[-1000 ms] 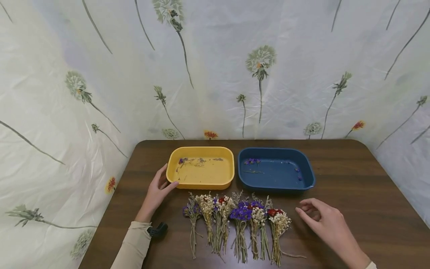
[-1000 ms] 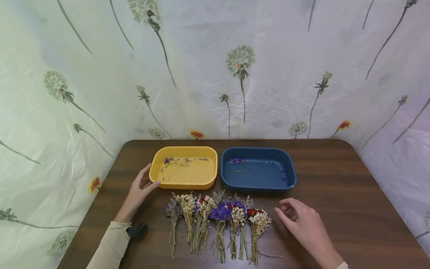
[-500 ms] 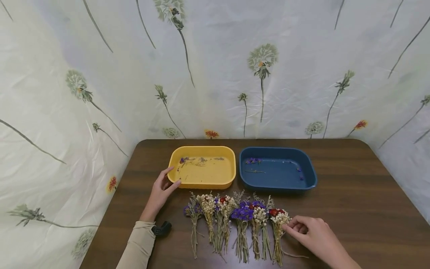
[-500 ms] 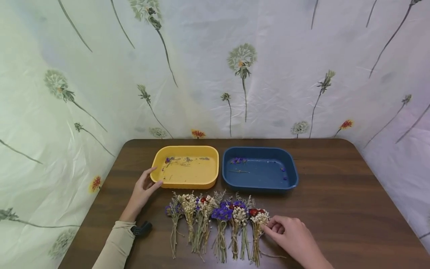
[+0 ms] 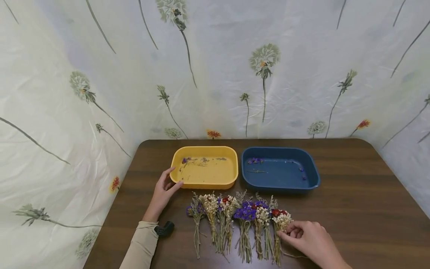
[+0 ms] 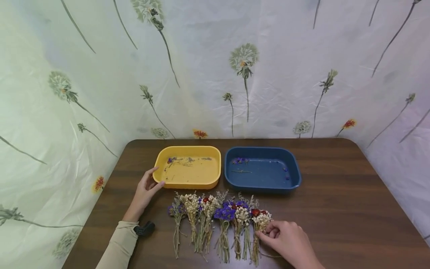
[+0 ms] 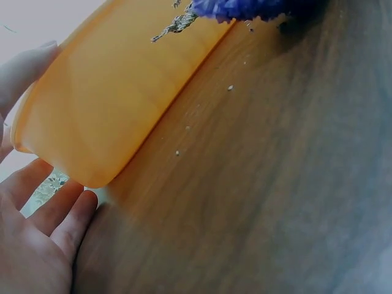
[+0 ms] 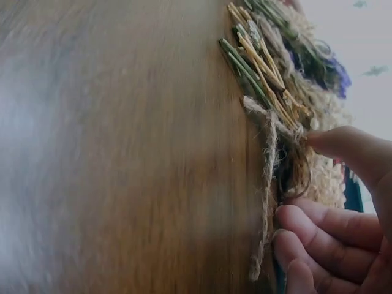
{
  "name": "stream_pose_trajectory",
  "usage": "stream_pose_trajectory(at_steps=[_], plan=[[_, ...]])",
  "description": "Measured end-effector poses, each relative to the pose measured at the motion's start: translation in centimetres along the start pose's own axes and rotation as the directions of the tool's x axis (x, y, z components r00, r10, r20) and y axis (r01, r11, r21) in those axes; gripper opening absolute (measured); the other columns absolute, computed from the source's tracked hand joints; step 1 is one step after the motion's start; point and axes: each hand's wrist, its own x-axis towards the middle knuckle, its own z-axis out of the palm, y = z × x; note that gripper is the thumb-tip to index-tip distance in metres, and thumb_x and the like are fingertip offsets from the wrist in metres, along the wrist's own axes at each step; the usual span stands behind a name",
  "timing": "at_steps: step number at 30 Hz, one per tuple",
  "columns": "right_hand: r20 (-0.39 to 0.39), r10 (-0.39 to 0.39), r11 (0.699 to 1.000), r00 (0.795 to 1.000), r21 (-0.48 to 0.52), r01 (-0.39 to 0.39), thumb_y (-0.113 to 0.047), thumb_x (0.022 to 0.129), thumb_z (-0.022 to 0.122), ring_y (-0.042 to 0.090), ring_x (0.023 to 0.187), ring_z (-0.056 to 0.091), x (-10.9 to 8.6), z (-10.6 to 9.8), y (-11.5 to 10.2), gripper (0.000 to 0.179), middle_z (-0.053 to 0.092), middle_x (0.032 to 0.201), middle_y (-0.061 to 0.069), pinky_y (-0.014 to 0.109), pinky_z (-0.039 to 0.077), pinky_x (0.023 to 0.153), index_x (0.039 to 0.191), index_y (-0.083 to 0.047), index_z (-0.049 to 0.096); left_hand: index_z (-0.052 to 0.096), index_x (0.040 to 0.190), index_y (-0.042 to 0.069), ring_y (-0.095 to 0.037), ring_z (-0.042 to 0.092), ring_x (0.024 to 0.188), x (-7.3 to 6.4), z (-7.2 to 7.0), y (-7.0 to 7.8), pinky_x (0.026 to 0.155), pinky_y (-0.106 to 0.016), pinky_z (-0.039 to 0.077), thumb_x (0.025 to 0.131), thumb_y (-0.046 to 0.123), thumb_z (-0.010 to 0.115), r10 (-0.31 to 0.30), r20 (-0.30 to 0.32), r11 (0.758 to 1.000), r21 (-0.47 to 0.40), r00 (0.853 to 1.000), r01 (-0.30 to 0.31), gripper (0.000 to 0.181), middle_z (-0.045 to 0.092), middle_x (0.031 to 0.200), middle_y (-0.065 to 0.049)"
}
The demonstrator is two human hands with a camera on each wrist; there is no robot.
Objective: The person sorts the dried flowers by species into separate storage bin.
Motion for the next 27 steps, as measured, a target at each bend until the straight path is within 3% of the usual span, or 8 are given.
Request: stream_pose_trajectory(at_steps=[6, 14, 22, 27], plan=[[-0.011, 0.024, 1.000, 1.000, 0.011, -0.024, -0.064, 0.079, 0.080, -0.002, 0.062, 0.057, -0.2, 0.2, -0.5, 0.034, 0.063, 0.067, -0.016, 0.024, 0.044, 0.061, 0.079, -0.031, 0.073, 0.045, 0.154, 0.016, -0.034, 0.043, 0.148, -0.1, 0.1, 0.1, 0.116, -0.059, 0.041, 0.098, 0.019, 0.073, -0.005, -0.003, 1.000, -0.008, 1.000, 0.005, 0.062, 0.039, 0.163, -0.012], [0.009, 0.080, 0.980, 0.997, 0.183, -0.081, -0.032, 0.085, 0.083, 0.004, 0.070, 0.064, 0.5, 0.2, -0.2, 0.017, 0.071, 0.077, -0.008, 0.022, 0.052, 0.065, 0.087, -0.017, 0.074, 0.045, 0.154, 0.017, -0.035, 0.042, 0.149, 0.1, 0.1, 0.0, 0.117, -0.059, 0.040, 0.098, 0.019, 0.073, 0.004, -0.007, 1.000, -0.006, 1.000, -0.004, 0.063, 0.038, 0.163, -0.012], [0.042, 0.168, 0.901, 0.985, 0.398, -0.171, -0.023, 0.086, 0.083, 0.004, 0.076, 0.068, 0.0, 0.2, 0.9, 0.023, 0.076, 0.088, 0.001, 0.025, 0.058, 0.064, 0.098, -0.007, 0.072, 0.044, 0.155, 0.016, -0.035, 0.045, 0.147, -0.2, -0.2, -0.3, 0.115, -0.059, 0.042, 0.098, 0.019, 0.073, 0.011, -0.004, 1.000, -0.007, 1.000, -0.011, 0.065, 0.040, 0.162, -0.013], [0.034, 0.193, 0.807, 0.981, 0.564, -0.178, -0.016, 0.084, 0.085, 0.004, 0.076, 0.069, -0.4, 0.3, 1.3, 0.027, 0.077, 0.085, 0.002, 0.031, 0.062, 0.063, 0.097, 0.000, 0.068, 0.044, 0.155, 0.016, -0.034, 0.046, 0.147, 0.1, -0.1, -0.1, 0.115, -0.057, 0.043, 0.097, 0.021, 0.075, 0.007, 0.001, 1.000, -0.007, 1.000, -0.007, 0.066, 0.039, 0.163, -0.010]])
